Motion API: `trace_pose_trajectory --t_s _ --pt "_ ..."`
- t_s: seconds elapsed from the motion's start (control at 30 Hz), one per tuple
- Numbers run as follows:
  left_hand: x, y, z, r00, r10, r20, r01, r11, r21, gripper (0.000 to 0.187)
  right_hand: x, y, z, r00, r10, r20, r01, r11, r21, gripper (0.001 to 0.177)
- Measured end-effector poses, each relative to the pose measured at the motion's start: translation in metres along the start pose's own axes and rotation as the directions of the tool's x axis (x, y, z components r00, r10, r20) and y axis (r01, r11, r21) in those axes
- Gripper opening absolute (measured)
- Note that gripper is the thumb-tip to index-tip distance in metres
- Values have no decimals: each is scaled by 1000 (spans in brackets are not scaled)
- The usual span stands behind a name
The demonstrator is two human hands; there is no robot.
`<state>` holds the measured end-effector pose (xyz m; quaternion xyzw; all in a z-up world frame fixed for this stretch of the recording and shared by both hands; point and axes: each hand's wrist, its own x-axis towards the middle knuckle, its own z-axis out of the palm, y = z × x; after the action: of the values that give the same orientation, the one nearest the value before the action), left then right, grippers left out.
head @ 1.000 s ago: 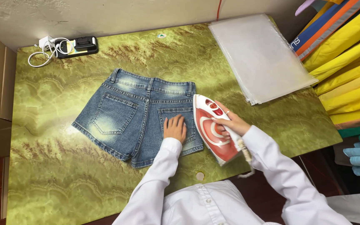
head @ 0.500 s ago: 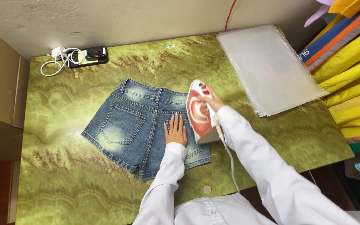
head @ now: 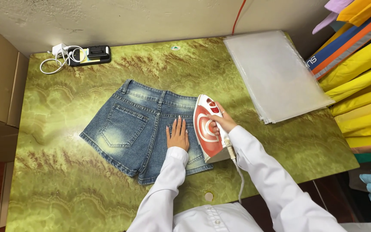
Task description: The person irons a pair of denim shorts, folds them neatly, and then inserts them into a clear plastic bag for storage or sale.
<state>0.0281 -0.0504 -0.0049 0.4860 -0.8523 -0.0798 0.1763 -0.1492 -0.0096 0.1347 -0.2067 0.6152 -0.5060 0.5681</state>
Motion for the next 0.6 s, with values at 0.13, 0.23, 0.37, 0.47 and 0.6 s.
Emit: trace_pose_trajectory --t_s 0.13,0.23,0.37,0.47,0.6 --pt "3 0 -2 1000 7 6 -7 1000 -4 46 36 -18 -3 999 -32 1 32 998 -47 80" --pt "2 -4 -1 1000 3 30 -3 1000 5 46 70 -23 -4 997 -80 10 80 997 -9 83" --pt "5 -17 -7 990 46 136 -46 999 -5 46 80 -18 -5 995 -99 -17 99 994 33 87" --pt "7 -21 -19 977 75 199 -77 997 2 47 58 -10 -8 996 -86 -13 86 996 -4 86" --pt "6 -20 -32 990 24 137 -32 998 54 50 12 -1 2 999 -39 -17 37 997 -60 82"
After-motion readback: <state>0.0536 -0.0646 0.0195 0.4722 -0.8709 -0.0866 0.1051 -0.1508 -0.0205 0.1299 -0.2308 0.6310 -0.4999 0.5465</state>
